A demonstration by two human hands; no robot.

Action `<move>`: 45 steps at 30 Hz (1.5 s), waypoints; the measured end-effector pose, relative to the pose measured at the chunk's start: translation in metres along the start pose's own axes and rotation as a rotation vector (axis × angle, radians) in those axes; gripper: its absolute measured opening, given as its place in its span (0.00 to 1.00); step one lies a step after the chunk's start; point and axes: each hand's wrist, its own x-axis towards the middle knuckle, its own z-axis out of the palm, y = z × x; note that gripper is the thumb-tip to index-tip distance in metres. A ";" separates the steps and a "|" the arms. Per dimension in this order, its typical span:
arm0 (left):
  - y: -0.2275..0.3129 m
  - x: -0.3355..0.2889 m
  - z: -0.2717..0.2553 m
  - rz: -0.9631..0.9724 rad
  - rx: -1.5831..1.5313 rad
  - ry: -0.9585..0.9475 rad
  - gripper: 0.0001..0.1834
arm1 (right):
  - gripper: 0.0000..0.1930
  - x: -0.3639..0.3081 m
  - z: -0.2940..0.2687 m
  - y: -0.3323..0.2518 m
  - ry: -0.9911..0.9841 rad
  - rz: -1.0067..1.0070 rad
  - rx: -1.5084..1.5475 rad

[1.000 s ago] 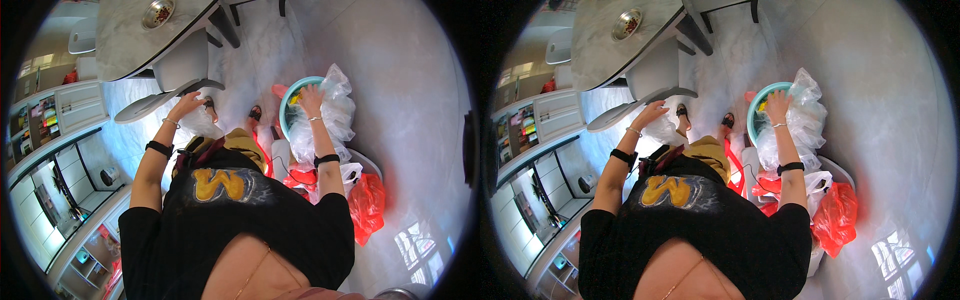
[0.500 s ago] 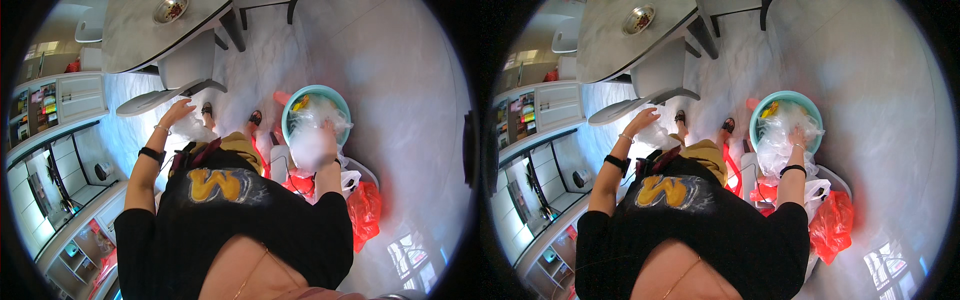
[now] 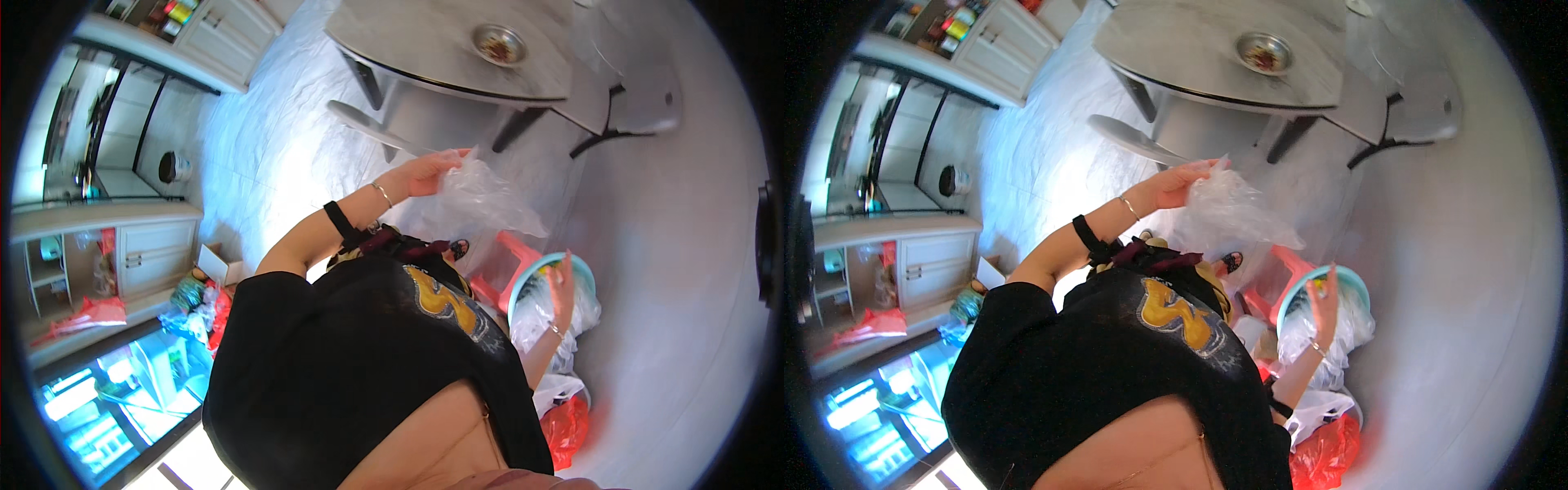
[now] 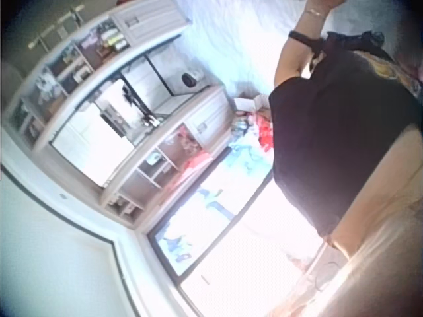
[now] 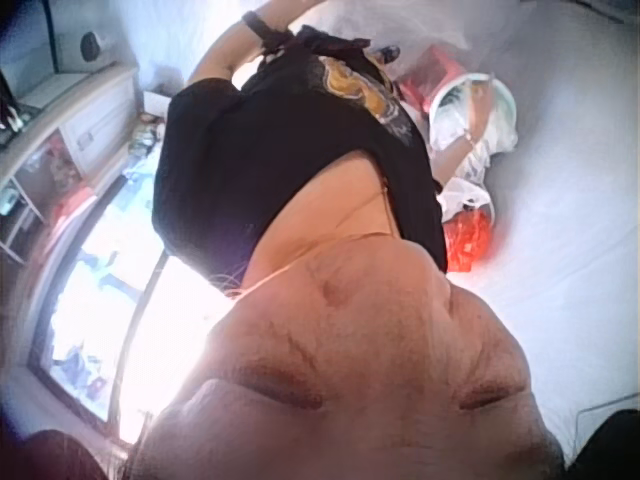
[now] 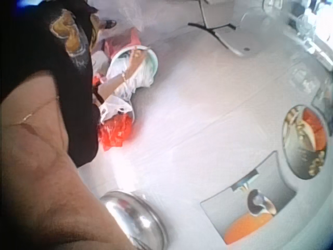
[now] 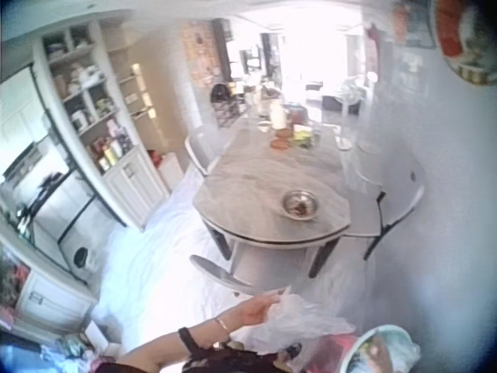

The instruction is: The person moves from a balcony area into a dining room and sorts items from plastic bags into a metal bowl on a table. They repeatedly open bags, remove small items, and place them into the bowl.

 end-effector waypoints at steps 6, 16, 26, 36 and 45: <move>0.054 -0.114 -0.028 0.081 0.071 0.141 0.22 | 0.20 0.026 0.213 -0.230 -0.135 -0.050 0.767; 0.122 -0.444 -0.152 0.790 -0.125 0.560 0.21 | 0.07 0.051 0.431 -0.405 -0.429 0.047 0.989; 0.067 -0.599 -0.161 1.089 0.134 0.950 0.12 | 0.24 0.001 0.612 -0.535 -0.637 -0.880 0.152; 0.094 -0.712 -0.242 1.166 0.113 1.264 0.14 | 0.19 -0.094 0.852 -0.570 -1.296 -1.592 -0.333; 0.123 -0.799 -0.292 1.454 -0.285 1.370 0.31 | 0.32 -0.203 0.999 -0.605 -1.708 -1.150 0.144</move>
